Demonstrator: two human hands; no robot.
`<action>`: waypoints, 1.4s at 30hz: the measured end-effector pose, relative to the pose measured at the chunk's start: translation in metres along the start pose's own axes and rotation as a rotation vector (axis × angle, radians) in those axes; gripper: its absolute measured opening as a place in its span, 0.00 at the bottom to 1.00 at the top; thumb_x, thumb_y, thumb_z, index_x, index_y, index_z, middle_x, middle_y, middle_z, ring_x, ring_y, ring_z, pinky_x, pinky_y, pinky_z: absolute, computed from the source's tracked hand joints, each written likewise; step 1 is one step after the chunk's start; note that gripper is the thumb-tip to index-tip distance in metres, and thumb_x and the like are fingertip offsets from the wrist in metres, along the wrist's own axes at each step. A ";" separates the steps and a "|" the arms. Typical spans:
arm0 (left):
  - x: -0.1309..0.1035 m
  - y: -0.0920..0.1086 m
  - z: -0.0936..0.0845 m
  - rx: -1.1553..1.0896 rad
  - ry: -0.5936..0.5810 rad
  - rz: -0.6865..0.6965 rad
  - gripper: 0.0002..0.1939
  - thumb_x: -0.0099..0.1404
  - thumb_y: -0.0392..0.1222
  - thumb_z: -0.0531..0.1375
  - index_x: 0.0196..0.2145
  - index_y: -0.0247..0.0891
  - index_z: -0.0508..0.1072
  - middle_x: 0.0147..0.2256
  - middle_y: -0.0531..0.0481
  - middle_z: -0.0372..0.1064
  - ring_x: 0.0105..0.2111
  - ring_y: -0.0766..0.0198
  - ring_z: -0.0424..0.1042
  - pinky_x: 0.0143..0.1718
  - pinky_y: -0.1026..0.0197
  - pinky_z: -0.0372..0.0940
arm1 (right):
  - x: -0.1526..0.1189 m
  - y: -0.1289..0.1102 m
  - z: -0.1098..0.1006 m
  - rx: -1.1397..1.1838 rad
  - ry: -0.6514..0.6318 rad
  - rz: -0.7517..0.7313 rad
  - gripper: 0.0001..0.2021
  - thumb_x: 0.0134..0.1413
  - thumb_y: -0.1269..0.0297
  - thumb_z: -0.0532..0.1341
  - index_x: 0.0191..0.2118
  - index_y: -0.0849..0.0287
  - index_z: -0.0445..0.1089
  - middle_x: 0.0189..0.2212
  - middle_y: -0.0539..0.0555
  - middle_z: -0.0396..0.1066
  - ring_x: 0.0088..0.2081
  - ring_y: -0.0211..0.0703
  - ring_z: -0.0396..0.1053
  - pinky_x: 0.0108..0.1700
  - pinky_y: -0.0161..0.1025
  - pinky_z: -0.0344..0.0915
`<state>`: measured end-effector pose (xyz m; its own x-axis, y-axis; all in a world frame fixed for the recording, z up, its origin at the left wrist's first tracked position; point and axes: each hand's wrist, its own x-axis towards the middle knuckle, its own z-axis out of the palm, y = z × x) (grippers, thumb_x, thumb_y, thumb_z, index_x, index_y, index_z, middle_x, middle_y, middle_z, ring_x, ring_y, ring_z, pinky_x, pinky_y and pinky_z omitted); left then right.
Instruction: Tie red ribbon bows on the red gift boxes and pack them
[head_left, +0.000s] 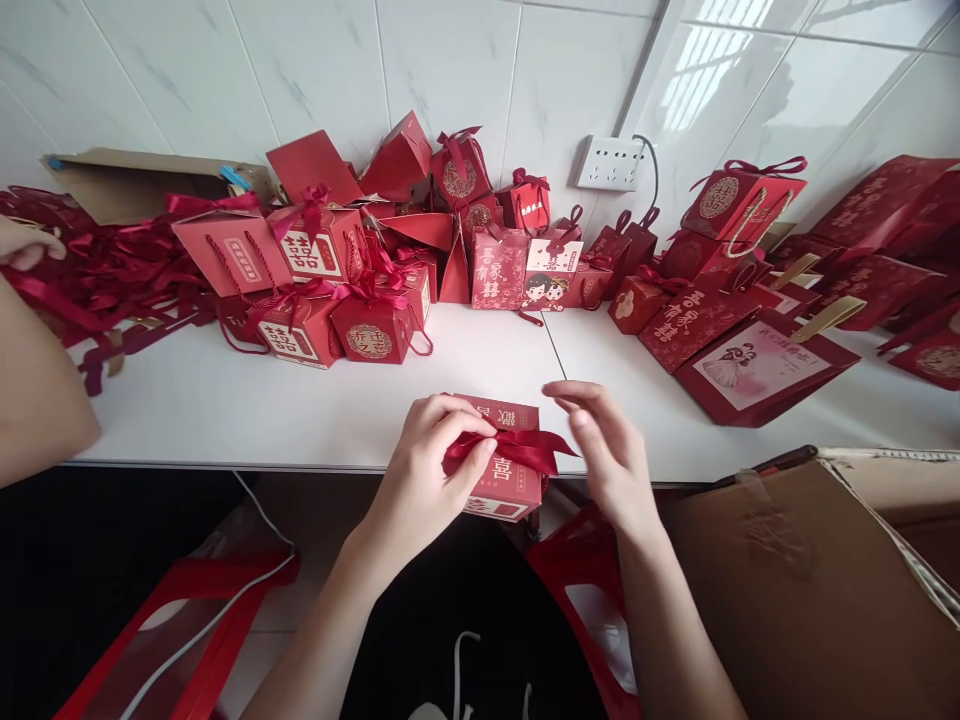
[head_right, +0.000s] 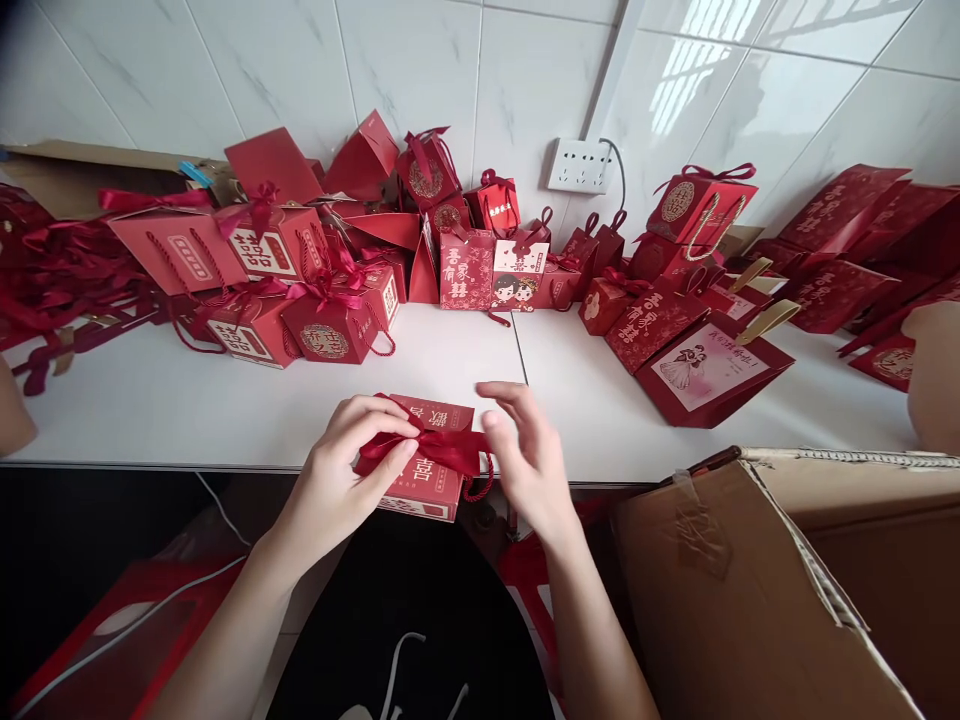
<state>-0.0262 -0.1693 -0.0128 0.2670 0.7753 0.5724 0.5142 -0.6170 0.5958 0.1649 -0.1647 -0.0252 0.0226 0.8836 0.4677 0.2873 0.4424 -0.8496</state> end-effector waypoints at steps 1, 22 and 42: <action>-0.001 -0.001 0.002 -0.003 0.018 -0.005 0.04 0.64 0.34 0.55 0.34 0.39 0.69 0.36 0.50 0.65 0.43 0.63 0.66 0.45 0.60 0.64 | -0.005 0.005 -0.004 0.001 0.058 0.070 0.15 0.61 0.51 0.51 0.43 0.54 0.68 0.43 0.54 0.70 0.49 0.47 0.67 0.51 0.45 0.63; -0.007 0.001 0.005 0.038 0.017 -0.014 0.04 0.63 0.34 0.56 0.34 0.40 0.69 0.40 0.49 0.65 0.46 0.62 0.65 0.49 0.58 0.63 | 0.040 0.012 0.016 0.283 -0.133 0.402 0.14 0.49 0.55 0.61 0.23 0.60 0.66 0.21 0.46 0.61 0.26 0.33 0.58 0.32 0.34 0.56; 0.001 0.003 -0.003 0.129 -0.195 -0.030 0.05 0.65 0.35 0.51 0.33 0.40 0.64 0.53 0.46 0.67 0.59 0.54 0.58 0.55 0.48 0.62 | 0.080 0.025 0.029 0.257 -0.319 0.400 0.17 0.46 0.50 0.63 0.35 0.59 0.70 0.34 0.50 0.69 0.34 0.37 0.65 0.35 0.35 0.60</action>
<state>-0.0270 -0.1705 -0.0086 0.3959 0.8120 0.4289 0.6209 -0.5808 0.5264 0.1462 -0.0788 -0.0160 -0.2202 0.9748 0.0346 0.0727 0.0518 -0.9960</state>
